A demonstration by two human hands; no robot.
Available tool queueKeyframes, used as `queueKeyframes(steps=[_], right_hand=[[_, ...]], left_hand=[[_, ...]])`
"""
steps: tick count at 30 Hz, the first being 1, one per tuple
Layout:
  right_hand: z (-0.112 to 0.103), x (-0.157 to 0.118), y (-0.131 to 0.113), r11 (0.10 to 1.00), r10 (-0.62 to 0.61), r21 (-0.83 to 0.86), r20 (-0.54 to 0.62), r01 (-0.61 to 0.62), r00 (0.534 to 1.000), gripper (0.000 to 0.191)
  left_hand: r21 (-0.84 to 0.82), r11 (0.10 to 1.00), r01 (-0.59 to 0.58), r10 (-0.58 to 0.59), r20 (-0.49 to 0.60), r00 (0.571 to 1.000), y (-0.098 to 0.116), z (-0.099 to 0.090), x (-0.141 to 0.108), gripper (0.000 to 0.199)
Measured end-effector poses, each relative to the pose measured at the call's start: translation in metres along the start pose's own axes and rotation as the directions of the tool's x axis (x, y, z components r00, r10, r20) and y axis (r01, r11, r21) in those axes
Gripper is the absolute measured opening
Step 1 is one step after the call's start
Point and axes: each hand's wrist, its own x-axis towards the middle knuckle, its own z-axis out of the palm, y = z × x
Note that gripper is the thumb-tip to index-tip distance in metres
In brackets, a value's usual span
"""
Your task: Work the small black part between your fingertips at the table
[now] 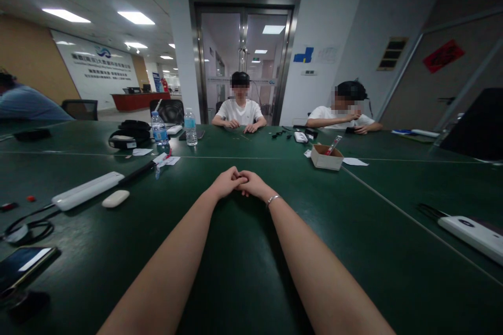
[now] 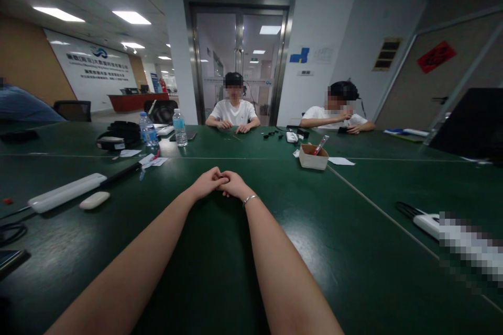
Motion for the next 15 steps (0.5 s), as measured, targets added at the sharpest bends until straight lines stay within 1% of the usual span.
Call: queueKeyframes(steps=[2,5,7,8,9,10,11,12,13,15], right_hand=[[-0.003,-0.003,0.002,0.999,0.007,0.035,0.018,-0.008,1.000,0.023],[-0.017,-0.015,0.005,0.994,0.037,0.099,0.042,-0.041,0.998,0.030],[-0.034,-0.034,0.007,0.990,0.055,0.124,0.052,-0.061,0.997,0.038],[-0.044,-0.048,0.008,0.989,0.064,0.133,0.055,-0.071,0.996,0.040],[-0.055,-0.065,0.008,0.986,0.073,0.146,0.052,-0.079,0.996,0.042],[-0.067,-0.084,0.008,0.984,0.080,0.157,0.052,-0.087,0.995,0.043],[-0.078,-0.104,0.007,0.981,0.094,0.161,0.070,-0.104,0.993,0.043],[-0.089,-0.126,0.005,0.979,0.112,0.159,0.087,-0.124,0.990,0.043],[-0.099,-0.148,0.003,0.978,0.131,0.149,0.091,-0.143,0.987,0.042],[-0.117,-0.191,-0.003,0.972,0.197,0.118,0.061,-0.203,0.978,0.040]], left_hand=[[0.153,0.988,0.014,-0.025,0.073,0.997,0.019,-0.008,-0.006,0.030],[0.293,0.956,-0.011,-0.041,0.168,0.985,0.055,-0.028,-0.027,0.035],[0.358,0.934,-0.010,-0.048,0.151,0.987,0.077,-0.050,-0.053,0.042],[0.380,0.925,0.001,-0.063,0.153,0.986,0.084,-0.064,-0.069,0.044],[0.418,0.908,0.028,-0.105,0.162,0.981,0.088,-0.080,-0.087,0.046],[0.475,0.877,0.064,-0.164,0.172,0.971,0.088,-0.099,-0.106,0.047],[0.536,0.835,0.125,-0.238,0.147,0.960,0.085,-0.119,-0.125,0.047],[0.587,0.785,0.198,-0.322,0.114,0.940,0.078,-0.140,-0.145,0.046],[0.623,0.734,0.271,-0.393,0.064,0.917,0.068,-0.162,-0.165,0.045],[0.658,0.660,0.363,-0.464,-0.024,0.886,0.045,-0.202,-0.204,0.043]])
